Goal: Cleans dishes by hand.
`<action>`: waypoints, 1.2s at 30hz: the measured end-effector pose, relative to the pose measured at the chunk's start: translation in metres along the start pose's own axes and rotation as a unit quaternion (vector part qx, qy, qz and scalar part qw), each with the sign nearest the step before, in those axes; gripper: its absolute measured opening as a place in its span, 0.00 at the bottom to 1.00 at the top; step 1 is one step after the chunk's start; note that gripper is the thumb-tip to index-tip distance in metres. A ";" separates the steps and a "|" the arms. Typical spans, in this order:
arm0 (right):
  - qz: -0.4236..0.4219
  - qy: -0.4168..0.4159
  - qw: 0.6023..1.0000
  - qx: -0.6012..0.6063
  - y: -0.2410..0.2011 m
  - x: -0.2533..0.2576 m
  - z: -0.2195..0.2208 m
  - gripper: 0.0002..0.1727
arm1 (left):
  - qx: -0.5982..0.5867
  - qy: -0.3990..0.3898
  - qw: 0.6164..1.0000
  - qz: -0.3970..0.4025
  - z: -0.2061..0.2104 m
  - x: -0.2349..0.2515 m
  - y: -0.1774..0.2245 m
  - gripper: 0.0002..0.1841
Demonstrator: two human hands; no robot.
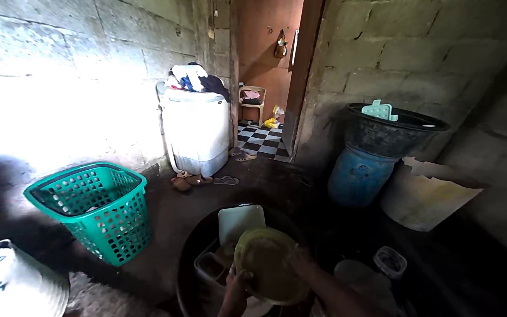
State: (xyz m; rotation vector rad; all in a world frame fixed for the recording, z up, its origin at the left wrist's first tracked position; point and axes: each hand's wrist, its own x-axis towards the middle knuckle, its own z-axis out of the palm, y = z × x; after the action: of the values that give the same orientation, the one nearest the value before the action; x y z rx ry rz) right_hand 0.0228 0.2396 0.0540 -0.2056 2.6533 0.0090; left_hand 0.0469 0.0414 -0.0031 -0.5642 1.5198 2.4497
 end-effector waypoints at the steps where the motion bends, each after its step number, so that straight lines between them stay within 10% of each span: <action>1: 0.025 0.074 0.997 0.001 0.006 0.006 -0.001 0.24 | 0.008 -0.024 1.000 -0.006 0.003 -0.005 0.003 0.32; 8: 0.011 0.287 0.939 0.190 -0.035 0.023 -0.001 0.27 | 0.005 -0.120 0.993 -0.020 0.017 -0.016 -0.007 0.27; 17: -0.163 0.015 0.960 0.226 -0.057 -0.001 0.005 0.23 | -0.049 -0.074 0.995 -0.039 0.009 0.003 -0.019 0.18; 24: -0.121 -0.146 0.974 0.123 -0.015 -0.003 0.014 0.25 | -0.027 -0.007 0.999 0.040 0.001 0.012 -0.010 0.22; 32: 0.073 0.138 0.977 0.145 -0.005 0.015 0.005 0.27 | 0.008 -0.069 0.998 0.011 0.016 -0.010 -0.002 0.29; 36: -0.027 0.126 0.975 0.181 -0.044 0.003 0.007 0.30 | -0.022 -0.047 0.997 0.050 0.017 -0.005 -0.007 0.24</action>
State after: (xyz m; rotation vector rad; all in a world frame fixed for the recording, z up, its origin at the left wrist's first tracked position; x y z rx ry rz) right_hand 0.0301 0.1963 0.0476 -0.1658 2.8361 -0.5494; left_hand 0.0501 0.0602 -0.0001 -0.3822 1.4951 2.5499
